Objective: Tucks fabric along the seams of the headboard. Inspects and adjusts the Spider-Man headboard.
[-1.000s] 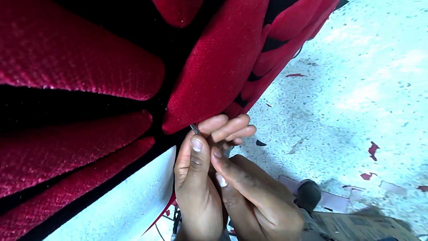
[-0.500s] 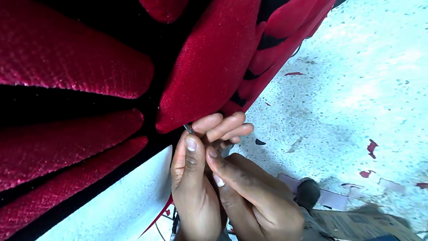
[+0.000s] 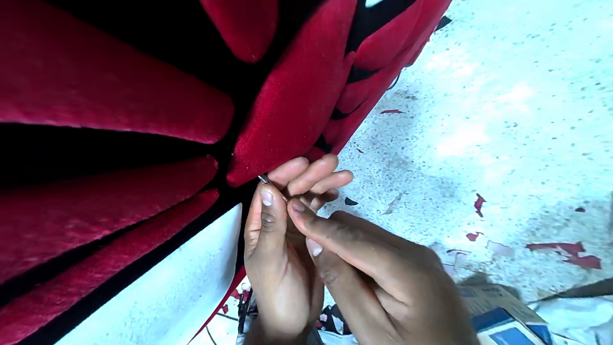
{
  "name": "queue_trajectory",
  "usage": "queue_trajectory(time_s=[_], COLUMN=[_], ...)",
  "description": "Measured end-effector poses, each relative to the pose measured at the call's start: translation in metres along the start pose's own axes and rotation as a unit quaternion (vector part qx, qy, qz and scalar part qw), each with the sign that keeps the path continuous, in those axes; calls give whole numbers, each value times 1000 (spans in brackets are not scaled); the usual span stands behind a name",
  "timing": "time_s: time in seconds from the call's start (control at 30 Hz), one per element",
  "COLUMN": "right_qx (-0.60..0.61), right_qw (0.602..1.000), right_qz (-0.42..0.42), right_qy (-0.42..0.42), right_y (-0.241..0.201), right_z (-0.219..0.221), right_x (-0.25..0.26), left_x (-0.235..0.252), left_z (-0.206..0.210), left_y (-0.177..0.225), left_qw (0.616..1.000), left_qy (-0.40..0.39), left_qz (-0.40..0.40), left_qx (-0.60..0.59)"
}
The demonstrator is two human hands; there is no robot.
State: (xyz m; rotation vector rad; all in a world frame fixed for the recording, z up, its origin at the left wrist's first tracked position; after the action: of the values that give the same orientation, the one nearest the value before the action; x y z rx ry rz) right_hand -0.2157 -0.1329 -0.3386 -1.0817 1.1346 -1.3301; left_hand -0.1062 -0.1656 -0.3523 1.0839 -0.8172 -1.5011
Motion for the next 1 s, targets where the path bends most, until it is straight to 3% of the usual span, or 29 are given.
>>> queue_trajectory(time_s=[0.27, 0.47, 0.8, 1.0], right_qx=[-180, -83, -120, -158], right_qw=[982, 975, 963, 965], right_qz=[57, 200, 240, 204], right_qy=[-15, -45, -36, -47], right_y=[-64, -51, -64, -116], right_z=[4, -10, 6, 30], right_x=[28, 14, 6, -1], left_x=[2, -2, -9, -18], left_z=[8, 2, -3, 2], left_y=[10, 5, 10, 40], left_qw=[999, 990, 990, 991], left_qy=[7, 4, 11, 14], left_qz=[-38, 3, -37, -68], left_qx=[0, 138, 136, 117])
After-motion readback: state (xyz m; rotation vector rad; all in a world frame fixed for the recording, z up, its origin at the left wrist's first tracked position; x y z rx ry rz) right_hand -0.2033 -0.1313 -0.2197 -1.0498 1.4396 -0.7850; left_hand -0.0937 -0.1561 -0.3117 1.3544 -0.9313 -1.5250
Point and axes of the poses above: each hand's wrist, its own x-axis towards the middle knuckle, its own z-axis out of the palm, y = z × x, the point moved 5 cm from there along x, towards the middle knuckle, and after that the axes turned 15 degrees about x, right-handed, at the moved point
